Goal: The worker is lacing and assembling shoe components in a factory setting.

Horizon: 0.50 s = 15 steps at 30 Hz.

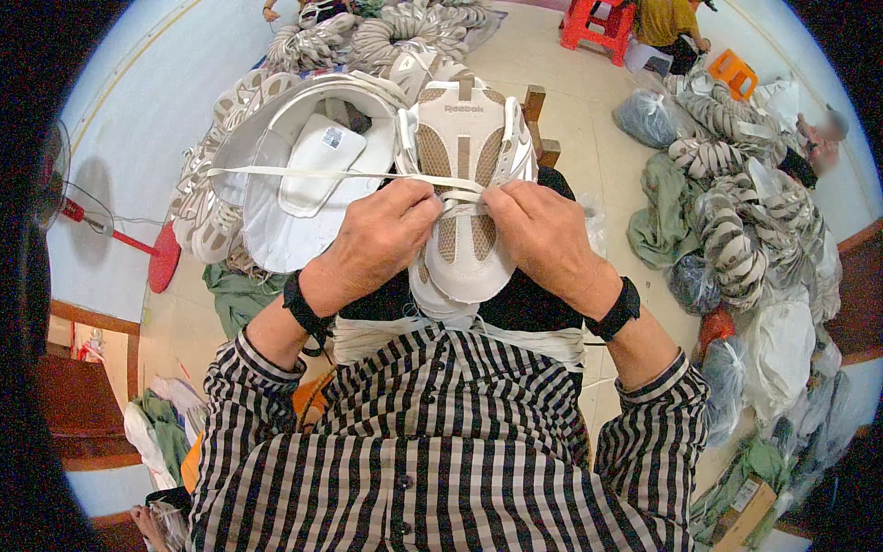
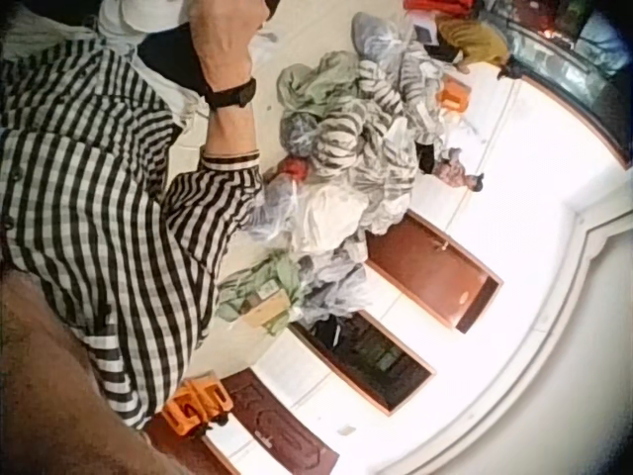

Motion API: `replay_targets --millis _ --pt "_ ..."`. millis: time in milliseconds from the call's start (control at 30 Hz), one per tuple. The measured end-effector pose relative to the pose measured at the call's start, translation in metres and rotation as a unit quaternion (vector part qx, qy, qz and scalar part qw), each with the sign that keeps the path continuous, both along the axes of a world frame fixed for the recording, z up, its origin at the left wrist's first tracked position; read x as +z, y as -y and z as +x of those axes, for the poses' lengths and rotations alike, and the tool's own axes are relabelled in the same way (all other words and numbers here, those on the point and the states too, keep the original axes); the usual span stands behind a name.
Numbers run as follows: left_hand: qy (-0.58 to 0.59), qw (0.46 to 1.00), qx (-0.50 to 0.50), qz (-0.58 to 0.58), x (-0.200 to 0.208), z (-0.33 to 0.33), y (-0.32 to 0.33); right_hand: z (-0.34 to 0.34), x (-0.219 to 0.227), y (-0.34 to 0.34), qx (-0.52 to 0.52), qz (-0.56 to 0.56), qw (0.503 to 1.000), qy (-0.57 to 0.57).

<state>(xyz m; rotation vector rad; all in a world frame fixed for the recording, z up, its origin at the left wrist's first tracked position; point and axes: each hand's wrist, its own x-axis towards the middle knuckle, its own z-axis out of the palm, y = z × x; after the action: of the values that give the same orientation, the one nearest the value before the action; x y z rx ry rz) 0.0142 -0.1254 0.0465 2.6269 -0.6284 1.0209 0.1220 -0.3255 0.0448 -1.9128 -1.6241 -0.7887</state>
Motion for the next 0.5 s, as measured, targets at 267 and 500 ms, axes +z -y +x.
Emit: replay_targets --millis 267,500 --pt "0.123 0.992 -0.01 -0.013 -0.012 0.011 0.009 -0.002 -0.002 0.007 -0.031 -0.042 0.996 0.076" --pt "0.23 0.968 0.047 -0.084 -0.033 0.015 0.02 0.005 -0.001 -0.007 -0.061 0.024 0.997 0.052"
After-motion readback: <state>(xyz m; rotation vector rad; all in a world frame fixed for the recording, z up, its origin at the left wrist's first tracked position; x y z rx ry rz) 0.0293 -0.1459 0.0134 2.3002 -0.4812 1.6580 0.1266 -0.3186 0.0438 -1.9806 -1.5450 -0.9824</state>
